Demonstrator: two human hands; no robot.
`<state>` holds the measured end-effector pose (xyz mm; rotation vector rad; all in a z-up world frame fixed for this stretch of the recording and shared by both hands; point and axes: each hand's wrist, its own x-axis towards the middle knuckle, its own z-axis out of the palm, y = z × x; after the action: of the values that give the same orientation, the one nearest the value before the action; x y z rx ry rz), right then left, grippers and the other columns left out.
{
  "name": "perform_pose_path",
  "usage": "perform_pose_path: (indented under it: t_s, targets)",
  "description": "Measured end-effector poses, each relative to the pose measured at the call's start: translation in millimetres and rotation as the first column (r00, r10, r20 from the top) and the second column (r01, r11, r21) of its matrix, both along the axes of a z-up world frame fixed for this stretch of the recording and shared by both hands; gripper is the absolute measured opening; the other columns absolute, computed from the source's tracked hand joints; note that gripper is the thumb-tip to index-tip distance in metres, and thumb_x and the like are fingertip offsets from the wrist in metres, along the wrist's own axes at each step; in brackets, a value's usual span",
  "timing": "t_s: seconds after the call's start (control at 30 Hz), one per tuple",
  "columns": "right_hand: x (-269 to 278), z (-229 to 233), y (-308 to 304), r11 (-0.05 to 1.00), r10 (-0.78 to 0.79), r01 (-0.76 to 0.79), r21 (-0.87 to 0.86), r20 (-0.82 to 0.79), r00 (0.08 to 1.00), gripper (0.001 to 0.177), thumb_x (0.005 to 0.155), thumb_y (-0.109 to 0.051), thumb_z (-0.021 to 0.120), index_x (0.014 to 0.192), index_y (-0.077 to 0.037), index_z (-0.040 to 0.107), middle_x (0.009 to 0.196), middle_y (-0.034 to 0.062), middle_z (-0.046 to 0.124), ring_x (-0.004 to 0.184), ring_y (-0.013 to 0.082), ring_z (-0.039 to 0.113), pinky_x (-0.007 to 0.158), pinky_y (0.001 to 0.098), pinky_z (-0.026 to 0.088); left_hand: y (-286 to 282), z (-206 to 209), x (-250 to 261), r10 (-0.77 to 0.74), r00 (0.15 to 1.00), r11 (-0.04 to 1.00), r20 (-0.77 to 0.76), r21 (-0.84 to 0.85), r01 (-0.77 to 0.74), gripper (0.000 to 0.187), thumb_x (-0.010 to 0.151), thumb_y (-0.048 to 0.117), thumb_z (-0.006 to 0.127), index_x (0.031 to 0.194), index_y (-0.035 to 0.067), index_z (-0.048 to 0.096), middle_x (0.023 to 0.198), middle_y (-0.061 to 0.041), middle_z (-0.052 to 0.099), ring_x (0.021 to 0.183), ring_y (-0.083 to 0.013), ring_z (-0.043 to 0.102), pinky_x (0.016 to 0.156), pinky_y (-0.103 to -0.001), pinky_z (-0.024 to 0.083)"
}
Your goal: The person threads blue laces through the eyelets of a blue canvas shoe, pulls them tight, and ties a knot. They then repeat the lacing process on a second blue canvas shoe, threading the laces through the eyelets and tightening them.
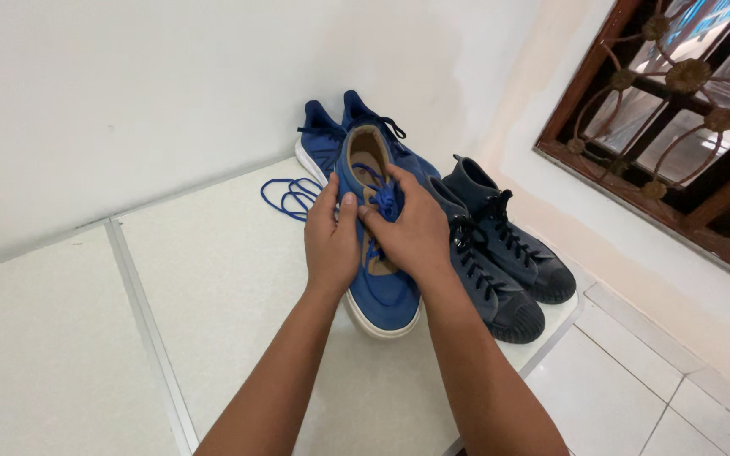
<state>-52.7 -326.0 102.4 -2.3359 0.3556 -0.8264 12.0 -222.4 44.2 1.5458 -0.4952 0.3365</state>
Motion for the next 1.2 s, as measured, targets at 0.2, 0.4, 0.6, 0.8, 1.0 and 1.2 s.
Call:
perform_pose_path:
  t_s: [0.2, 0.4, 0.6, 0.8, 1.0, 1.2]
  targets:
    - [3.7, 3.0, 3.6, 0.999, 0.034, -0.033, -0.022, 0.023, 0.999, 0.070, 0.075, -0.039, 0.082, 0.138, -0.014, 0.059, 0.122, 0.0138, 0.072, 0.111, 0.0324, 0.070, 0.093, 0.0414, 0.053, 3.7, 1.9, 0.4, -0.017, 1.000, 0.999, -0.024, -0.039, 0.016, 0.053, 0.105, 0.027, 0.052, 0.146, -0.006, 0.049, 0.145, -0.024, 0.058, 0.135, -0.0324, 0.056, 0.113, -0.038, 0.040]
    - [26.4, 0.0, 37.5, 0.987, 0.151, -0.149, -0.067, 0.038, 0.988, 0.070, 0.077, -0.036, 0.080, 0.139, -0.010, 0.059, 0.121, 0.0169, 0.072, 0.112, 0.0339, 0.068, 0.093, 0.0425, 0.052, 47.5, 0.2, 9.1, 0.083, 0.996, 0.996, -0.045, -0.039, -0.085, 0.055, 0.103, 0.025, 0.053, 0.149, -0.004, 0.048, 0.141, -0.023, 0.061, 0.129, -0.0295, 0.061, 0.108, -0.036, 0.045]
    - [62.5, -10.0, 108.2, 0.938, 0.332, -0.334, -0.089, -0.041, 0.943, 0.072, 0.076, -0.037, 0.080, 0.138, -0.009, 0.059, 0.115, 0.0189, 0.072, 0.108, 0.0351, 0.068, 0.092, 0.0445, 0.052, 125.9, -3.7, 16.6, 0.299, 0.951, 0.954, -0.080, 0.036, -0.297, 0.055, 0.100, 0.025, 0.055, 0.146, -0.004, 0.050, 0.131, -0.023, 0.068, 0.121, -0.0286, 0.068, 0.104, -0.036, 0.049]
    - [75.7, -23.7, 187.7, 0.840, 0.537, -0.541, -0.040, -0.085, 0.839, 0.069, 0.078, -0.036, 0.077, 0.140, -0.013, 0.058, 0.115, 0.0150, 0.074, 0.105, 0.0325, 0.071, 0.089, 0.0429, 0.055, 208.1, -16.2, 1.8, 0.553, 0.826, 0.830, -0.107, 0.148, -0.537, 0.056, 0.098, 0.028, 0.056, 0.145, -0.003, 0.051, 0.127, -0.024, 0.069, 0.117, -0.0334, 0.067, 0.102, -0.040, 0.049]
    - [77.2, -46.5, 268.2, 0.735, 0.675, -0.673, 0.077, -0.163, 0.719, 0.071, 0.077, -0.039, 0.078, 0.140, -0.015, 0.058, 0.114, 0.0124, 0.075, 0.102, 0.0286, 0.073, 0.088, 0.0401, 0.057, 295.7, -46.4, -15.3, 0.753, 0.656, 0.637, -0.056, 0.315, -0.704, 0.056, 0.097, 0.031, 0.058, 0.143, -0.001, 0.056, 0.135, -0.023, 0.064, 0.129, -0.0373, 0.054, 0.109, -0.045, 0.041]
    - [74.4, -66.0, 327.9, 0.658, 0.751, -0.741, 0.135, -0.192, 0.632, 0.072, 0.076, -0.040, 0.080, 0.139, -0.014, 0.059, 0.112, 0.0130, 0.075, 0.101, 0.0288, 0.073, 0.089, 0.0396, 0.056, 383.6, -76.0, -40.1, 0.893, 0.450, 0.396, -0.008, 0.487, -0.778, 0.057, 0.096, 0.034, 0.061, 0.141, 0.001, 0.056, 0.141, -0.021, 0.060, 0.134, -0.0390, 0.048, 0.111, -0.050, 0.037]
